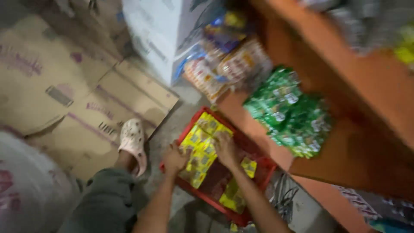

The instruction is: Stocking and organizing seasoning packets on grocery store shelves from a plastic crate.

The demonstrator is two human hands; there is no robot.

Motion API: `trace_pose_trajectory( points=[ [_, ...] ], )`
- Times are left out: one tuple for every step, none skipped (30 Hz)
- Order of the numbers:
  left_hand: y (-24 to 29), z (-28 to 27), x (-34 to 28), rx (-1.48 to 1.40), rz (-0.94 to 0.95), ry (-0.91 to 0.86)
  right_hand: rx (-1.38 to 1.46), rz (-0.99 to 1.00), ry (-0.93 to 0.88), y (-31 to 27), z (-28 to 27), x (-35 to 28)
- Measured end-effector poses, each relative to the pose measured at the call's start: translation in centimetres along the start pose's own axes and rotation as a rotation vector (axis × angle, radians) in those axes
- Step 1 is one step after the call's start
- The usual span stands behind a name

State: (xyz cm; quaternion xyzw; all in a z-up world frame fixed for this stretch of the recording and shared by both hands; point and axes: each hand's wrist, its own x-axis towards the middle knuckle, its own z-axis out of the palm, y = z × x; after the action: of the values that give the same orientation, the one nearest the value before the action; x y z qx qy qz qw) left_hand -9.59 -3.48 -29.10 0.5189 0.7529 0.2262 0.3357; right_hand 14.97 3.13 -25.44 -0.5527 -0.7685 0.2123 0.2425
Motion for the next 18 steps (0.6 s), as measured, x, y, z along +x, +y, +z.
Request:
trace_pose_trajectory(
  points=[
    [0.6,-0.4,-1.1,0.019,-0.016,0.085,-0.034,-0.006,-0.035,-0.8,0.7,2.1],
    [1.4,-0.9,-2.2,0.04,-0.031,0.169,-0.068,-0.012,-0.07,-1.7,1.2,4.1],
    [0.6,-1.2,-3.2,0.044,-0.044,0.17,-0.061,-0.015,-0.082,-2.7,2.1,5.0],
    [-0.1,-1.4,-4.2,0.066,-0.118,0.214,-0.001,0.047,-0.09,-3.6,2.9,5.9],
    [-0.7,-1.6,-4.4,0.087,-0.182,0.263,0.058,0.105,-0.088,-4.4,3.8,7.4],
    [-1.1,-1.8,-3.9,0.09,-0.186,0.27,0.063,0.099,-0.09,-0.5,6.9,8.7],
    [-1.5,-1.9,-3.8,0.087,-0.232,0.256,0.055,0.135,-0.005,3.6,9.8,9.3],
    [-1.9,-1.9,-3.7,0.085,-0.278,0.242,0.046,0.17,0.081,7.8,12.9,10.0],
    [-1.4,-2.4,-4.0,0.088,-0.292,0.233,0.047,0.178,0.066,10.7,13.7,10.8],
    [-0.9,-2.8,-4.2,0.122,-0.262,0.213,-0.013,0.356,0.027,13.6,14.5,11.6],
    [-0.3,-3.3,-3.9,0.153,-0.231,0.203,-0.075,0.522,-0.013,16.6,15.5,13.2],
    [-0.5,-3.3,-3.8,0.154,-0.244,0.203,-0.074,0.518,-0.026,16.7,15.8,14.1],
    [-0.5,-3.2,-3.6,0.192,-0.251,0.172,-0.159,0.612,-0.138,16.8,16.0,15.1],
    [-0.4,-3.1,-3.6,0.23,-0.258,0.14,-0.246,0.702,-0.252,17.0,16.0,16.1],
    [-0.6,-3.0,-3.3,0.228,-0.267,0.147,-0.246,0.692,-0.258,17.6,17.1,17.0],
    [-0.6,-2.8,-3.1,0.236,-0.267,0.156,-0.172,0.648,-0.246,18.1,18.0,17.9],
    [-0.7,-2.7,-3.1,0.247,-0.261,0.16,-0.095,0.612,-0.23,18.7,18.7,18.4],
    [-0.5,-2.7,-2.6,0.248,-0.264,0.162,-0.094,0.609,-0.233,19.2,19.3,18.6]
  ],
)
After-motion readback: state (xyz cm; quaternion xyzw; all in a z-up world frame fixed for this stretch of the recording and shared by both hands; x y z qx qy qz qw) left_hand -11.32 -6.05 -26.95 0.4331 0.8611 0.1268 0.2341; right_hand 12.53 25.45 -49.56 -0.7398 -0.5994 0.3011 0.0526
